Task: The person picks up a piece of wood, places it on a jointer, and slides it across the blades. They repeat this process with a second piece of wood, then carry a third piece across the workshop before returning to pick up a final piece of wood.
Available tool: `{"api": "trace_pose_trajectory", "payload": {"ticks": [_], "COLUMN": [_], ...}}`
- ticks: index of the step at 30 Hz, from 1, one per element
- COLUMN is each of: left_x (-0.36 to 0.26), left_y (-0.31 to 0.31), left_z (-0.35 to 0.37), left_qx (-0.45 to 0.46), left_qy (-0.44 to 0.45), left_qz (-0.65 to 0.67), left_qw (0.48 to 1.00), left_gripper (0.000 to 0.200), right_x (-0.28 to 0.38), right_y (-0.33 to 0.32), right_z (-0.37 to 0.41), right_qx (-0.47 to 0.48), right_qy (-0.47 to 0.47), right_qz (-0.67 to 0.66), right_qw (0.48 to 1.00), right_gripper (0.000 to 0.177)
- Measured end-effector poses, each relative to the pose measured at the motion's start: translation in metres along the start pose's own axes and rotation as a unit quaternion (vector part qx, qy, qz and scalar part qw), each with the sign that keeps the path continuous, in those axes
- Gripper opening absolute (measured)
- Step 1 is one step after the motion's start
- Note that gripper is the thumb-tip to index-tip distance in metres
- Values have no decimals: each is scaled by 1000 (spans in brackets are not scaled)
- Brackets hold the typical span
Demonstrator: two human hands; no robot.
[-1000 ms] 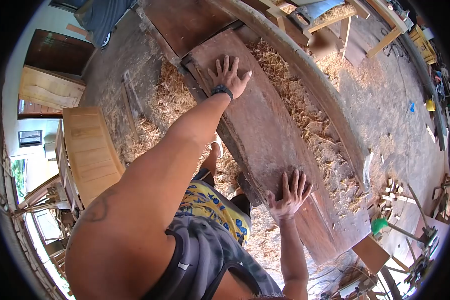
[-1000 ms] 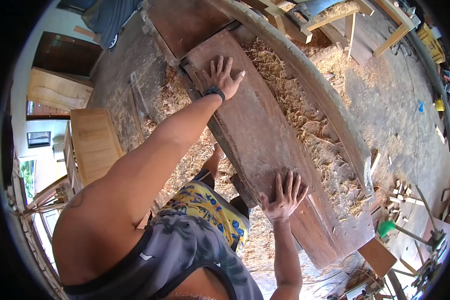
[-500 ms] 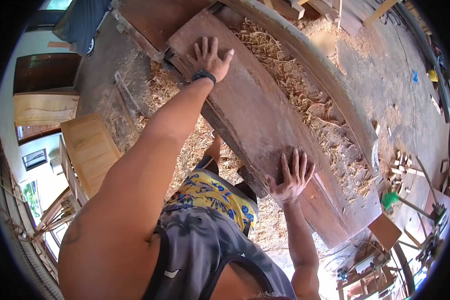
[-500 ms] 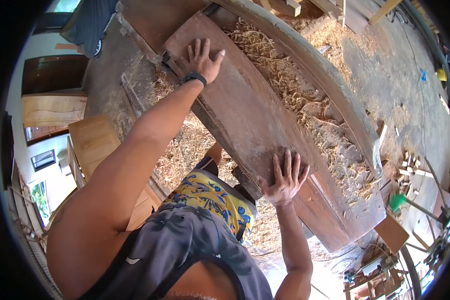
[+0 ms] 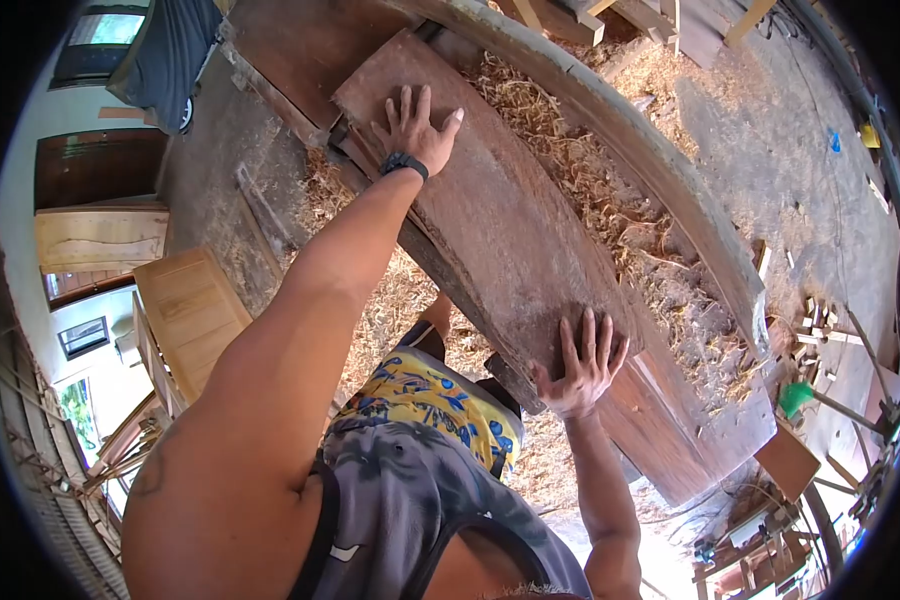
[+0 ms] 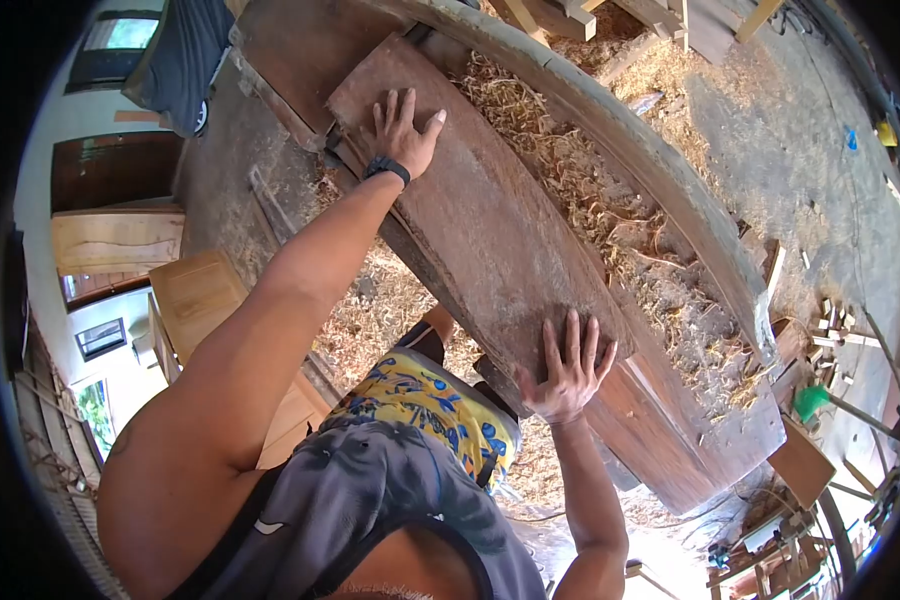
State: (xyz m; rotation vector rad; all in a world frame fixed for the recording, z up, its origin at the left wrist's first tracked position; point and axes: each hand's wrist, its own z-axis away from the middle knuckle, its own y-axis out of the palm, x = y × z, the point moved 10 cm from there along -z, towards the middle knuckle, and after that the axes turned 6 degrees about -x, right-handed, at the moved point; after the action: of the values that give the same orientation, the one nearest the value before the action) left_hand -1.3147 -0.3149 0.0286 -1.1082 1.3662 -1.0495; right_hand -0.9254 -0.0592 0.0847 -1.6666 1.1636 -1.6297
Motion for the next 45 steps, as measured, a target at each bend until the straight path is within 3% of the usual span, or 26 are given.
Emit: {"api": "trace_pose_trajectory", "payload": {"ticks": [10,34,39,42,45], "left_x": [-12,-2,7,19,39], "left_y": [-13,-5,-9,-8,3], "left_z": [-13,-50,-59,-74,-94], "left_qx": [23,-21,6,28,77], "left_qy": [-7,33,30,56,116], "left_qz": [-69,-50,-54,-62,-31], "left_qw": [997,998,998,996,990], "left_gripper": [86,88,91,87,69], "right_x": [10,40,44,49,59], "right_y": [9,40,48,50,48], "right_z": [-7,-21,-24,-25,-30], "right_qx": [1,3,8,6,-2], "right_qy": [4,-17,-13,-13,-26], "right_qz": [8,79,104,101,100], "right_qw": [1000,997,994,995,995], "right_gripper": [73,78,78,78,74]}}
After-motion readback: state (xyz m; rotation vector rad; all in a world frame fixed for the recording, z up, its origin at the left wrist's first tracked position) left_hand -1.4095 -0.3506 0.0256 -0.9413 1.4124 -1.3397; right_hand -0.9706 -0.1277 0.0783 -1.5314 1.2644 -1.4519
